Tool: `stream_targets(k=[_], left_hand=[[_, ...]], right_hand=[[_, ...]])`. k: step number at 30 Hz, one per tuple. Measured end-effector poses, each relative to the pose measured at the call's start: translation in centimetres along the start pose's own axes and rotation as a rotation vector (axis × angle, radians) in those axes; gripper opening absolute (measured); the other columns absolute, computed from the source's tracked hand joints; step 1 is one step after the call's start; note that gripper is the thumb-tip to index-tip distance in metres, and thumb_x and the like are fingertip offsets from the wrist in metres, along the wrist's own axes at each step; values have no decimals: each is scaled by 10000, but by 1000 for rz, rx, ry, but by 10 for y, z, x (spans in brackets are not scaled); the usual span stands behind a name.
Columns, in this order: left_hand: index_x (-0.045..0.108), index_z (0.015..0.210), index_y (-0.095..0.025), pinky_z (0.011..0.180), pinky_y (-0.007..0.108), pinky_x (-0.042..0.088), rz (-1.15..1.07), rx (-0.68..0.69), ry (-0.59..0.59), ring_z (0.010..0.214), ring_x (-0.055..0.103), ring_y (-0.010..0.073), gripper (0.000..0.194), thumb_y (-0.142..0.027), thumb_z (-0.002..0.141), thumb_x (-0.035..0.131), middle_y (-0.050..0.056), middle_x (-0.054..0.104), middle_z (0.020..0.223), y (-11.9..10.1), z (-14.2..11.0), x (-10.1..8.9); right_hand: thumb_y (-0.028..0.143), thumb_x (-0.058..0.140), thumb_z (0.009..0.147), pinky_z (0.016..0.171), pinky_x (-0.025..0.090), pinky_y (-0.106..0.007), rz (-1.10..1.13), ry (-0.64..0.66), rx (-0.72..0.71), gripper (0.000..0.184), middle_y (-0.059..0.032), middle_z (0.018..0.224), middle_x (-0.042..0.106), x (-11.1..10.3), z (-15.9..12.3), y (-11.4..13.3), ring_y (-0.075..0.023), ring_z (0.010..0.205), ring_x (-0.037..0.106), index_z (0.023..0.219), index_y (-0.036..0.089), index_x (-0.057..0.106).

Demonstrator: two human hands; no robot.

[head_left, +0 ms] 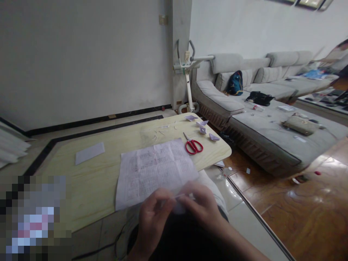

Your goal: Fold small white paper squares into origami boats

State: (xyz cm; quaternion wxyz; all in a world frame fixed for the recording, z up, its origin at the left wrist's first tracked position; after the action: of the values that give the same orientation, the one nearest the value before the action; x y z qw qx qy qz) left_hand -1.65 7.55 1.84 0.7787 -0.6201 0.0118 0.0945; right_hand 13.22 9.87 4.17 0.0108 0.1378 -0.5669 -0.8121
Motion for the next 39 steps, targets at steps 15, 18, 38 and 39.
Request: stream_targets(k=[15, 18, 38, 39], left_hand=[[678, 739, -200, 613, 207, 501, -17, 91, 42, 660, 624, 137, 98, -164, 825, 647, -1, 669, 705, -16, 3, 5], [673, 749, -205, 634, 207, 503, -39, 98, 51, 679, 632, 134, 106, -158, 837, 636, -4, 673, 725, -17, 3, 5], [678, 750, -194, 661, 212, 505, -38, -14, 99, 707, 640, 147, 172, -257, 887, 593, -2, 681, 733, -3, 1, 9], [675, 752, -192, 662, 212, 508, -28, -16, 98, 707, 641, 148, 180, -263, 890, 585, -1, 679, 728, -3, 1, 8]], right_hand=[[306, 646, 861, 598, 467, -256, -15, -3, -37, 198, -18, 646, 674, -2, 0, 3, -152, 604, 598, 711, 186, 695], [283, 642, 864, 609, 464, -256, -3, 7, -46, 168, -21, 675, 692, -2, 0, 5, -150, 616, 602, 745, 187, 712], [220, 665, 816, 610, 441, -233, 20, -21, -4, 147, -12, 643, 642, -4, -1, -1, -137, 615, 585, 684, 157, 674], [221, 665, 816, 608, 440, -233, 13, -24, -4, 148, -11, 639, 637, -4, -1, -1, -137, 614, 581, 683, 156, 672]])
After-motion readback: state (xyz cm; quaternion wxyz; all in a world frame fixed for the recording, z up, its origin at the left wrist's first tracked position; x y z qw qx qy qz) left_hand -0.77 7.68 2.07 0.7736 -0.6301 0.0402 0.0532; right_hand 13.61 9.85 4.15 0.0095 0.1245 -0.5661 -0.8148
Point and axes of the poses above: each hand's wrist, its own z-axis towards the middle knuckle, its own x-axis out of the palm, y = z × x, the point moved 9 cm from there along z, towards the middle knuckle
